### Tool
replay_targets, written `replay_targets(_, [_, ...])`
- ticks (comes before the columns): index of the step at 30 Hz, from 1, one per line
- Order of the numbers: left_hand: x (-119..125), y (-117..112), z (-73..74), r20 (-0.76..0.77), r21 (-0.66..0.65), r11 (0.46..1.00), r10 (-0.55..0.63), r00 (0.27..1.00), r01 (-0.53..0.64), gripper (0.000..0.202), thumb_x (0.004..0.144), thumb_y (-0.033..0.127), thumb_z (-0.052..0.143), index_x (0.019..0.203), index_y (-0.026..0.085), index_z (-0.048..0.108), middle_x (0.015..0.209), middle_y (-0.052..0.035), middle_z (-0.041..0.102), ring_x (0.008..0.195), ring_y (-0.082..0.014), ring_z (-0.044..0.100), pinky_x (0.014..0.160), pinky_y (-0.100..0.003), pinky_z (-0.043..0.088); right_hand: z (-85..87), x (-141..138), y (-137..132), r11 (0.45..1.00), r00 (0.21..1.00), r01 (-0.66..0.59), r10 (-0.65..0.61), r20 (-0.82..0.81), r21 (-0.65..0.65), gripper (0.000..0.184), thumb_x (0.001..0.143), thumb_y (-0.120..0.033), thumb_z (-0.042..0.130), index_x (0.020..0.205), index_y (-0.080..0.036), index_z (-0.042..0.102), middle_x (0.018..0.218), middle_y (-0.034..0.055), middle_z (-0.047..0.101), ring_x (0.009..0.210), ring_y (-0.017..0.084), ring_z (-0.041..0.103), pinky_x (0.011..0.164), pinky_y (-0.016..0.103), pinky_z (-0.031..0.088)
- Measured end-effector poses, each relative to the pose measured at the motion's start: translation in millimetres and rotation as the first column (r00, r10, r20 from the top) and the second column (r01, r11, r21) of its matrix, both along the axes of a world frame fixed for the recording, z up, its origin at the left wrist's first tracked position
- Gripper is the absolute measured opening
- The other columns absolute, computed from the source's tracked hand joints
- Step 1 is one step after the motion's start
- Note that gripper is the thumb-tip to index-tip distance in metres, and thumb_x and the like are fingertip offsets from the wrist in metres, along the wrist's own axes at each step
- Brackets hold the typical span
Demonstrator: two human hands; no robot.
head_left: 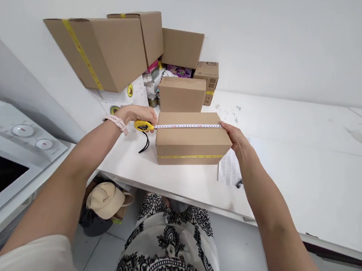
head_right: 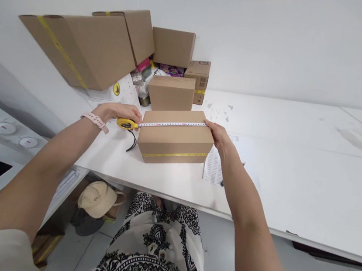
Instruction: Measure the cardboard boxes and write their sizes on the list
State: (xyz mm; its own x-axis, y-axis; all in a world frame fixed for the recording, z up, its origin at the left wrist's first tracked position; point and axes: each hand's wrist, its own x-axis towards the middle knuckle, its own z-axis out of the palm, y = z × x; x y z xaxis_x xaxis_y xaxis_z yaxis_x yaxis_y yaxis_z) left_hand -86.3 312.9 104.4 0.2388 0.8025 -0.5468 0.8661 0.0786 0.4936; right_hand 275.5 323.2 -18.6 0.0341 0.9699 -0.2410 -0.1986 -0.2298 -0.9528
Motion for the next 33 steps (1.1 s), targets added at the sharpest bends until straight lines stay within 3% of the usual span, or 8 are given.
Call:
replay_targets(7, [-5,5,-6.7,0.050,-0.029,0.999,0.029,0.998,-0.027,0.017,0.057,0.026,0.074,0.069,0.016,0.067,0.071,-0.0075,0.073,0.066,-0.0191,0.068,0.056,-0.022,0.053,-3.3,1,3,1.000,1.000,-0.006,0.005,-0.012,-0.006,0.029,0.076,-0.039,0.081,0.091,-0.018,0.067,0.079,0.0066,0.073,0.074,0.022,0.069,0.065,0.031,0.058])
replay_targets(20, [-1,-1,-2.7,0.066,-0.039,0.999,0.018,0.998,-0.016,0.013,0.056,0.025,0.075,0.063,0.017,0.068,0.068,-0.0081,0.072,0.064,-0.0199,0.065,0.056,-0.024,0.051,2.5,0,-1,0.998,0.999,0.035,-0.036,-0.017,-0.052,0.018,0.082,-0.032,0.077,0.082,-0.016,0.067,0.084,0.0065,0.073,0.071,0.017,0.066,0.061,0.028,0.054])
replay_targets(23, [-1,-3,-3.9,0.076,-0.023,0.999,0.033,0.997,-0.032,0.012,0.056,0.025,0.074,0.062,0.018,0.068,0.066,-0.0060,0.070,0.064,-0.0187,0.064,0.056,-0.024,0.051,5.7,1,-3,0.997,0.997,0.063,-0.060,0.055,-0.041,0.022,0.082,-0.034,0.079,0.079,-0.016,0.067,0.080,0.0055,0.071,0.068,0.016,0.063,0.060,0.027,0.052])
replay_targets(26, [2,-7,-4.3,0.068,0.024,0.998,0.054,0.996,-0.056,0.010,0.056,0.025,0.072,0.061,0.018,0.066,0.062,-0.0040,0.067,0.061,-0.0169,0.062,0.053,-0.023,0.048,10.5,2,-5,0.997,0.968,0.077,-0.075,0.239,0.001,0.032,0.081,-0.039,0.082,0.070,-0.017,0.063,0.070,0.0031,0.065,0.061,0.012,0.055,0.055,0.024,0.046])
replay_targets(30, [5,-15,7.0,0.065,0.091,0.995,0.042,0.997,-0.048,0.010,0.058,0.025,0.071,0.061,0.019,0.063,0.059,-0.0022,0.063,0.057,-0.0153,0.059,0.051,-0.023,0.045,22.7,2,-9,0.993,0.909,0.097,-0.116,0.400,0.068,0.040,0.082,-0.037,0.083,0.060,-0.016,0.056,0.061,0.0015,0.058,0.055,0.008,0.045,0.047,0.022,0.037])
replay_targets(33, [9,-28,24.6,0.060,0.138,0.990,0.004,0.998,-0.012,0.012,0.061,0.026,0.070,0.061,0.019,0.061,0.058,-0.0016,0.060,0.055,-0.0150,0.057,0.050,-0.024,0.043,44.3,8,-9,0.979,0.925,0.124,-0.173,0.338,0.160,0.039,0.081,-0.036,0.084,0.061,-0.015,0.058,0.066,0.0046,0.063,0.055,0.007,0.046,0.047,0.021,0.038])
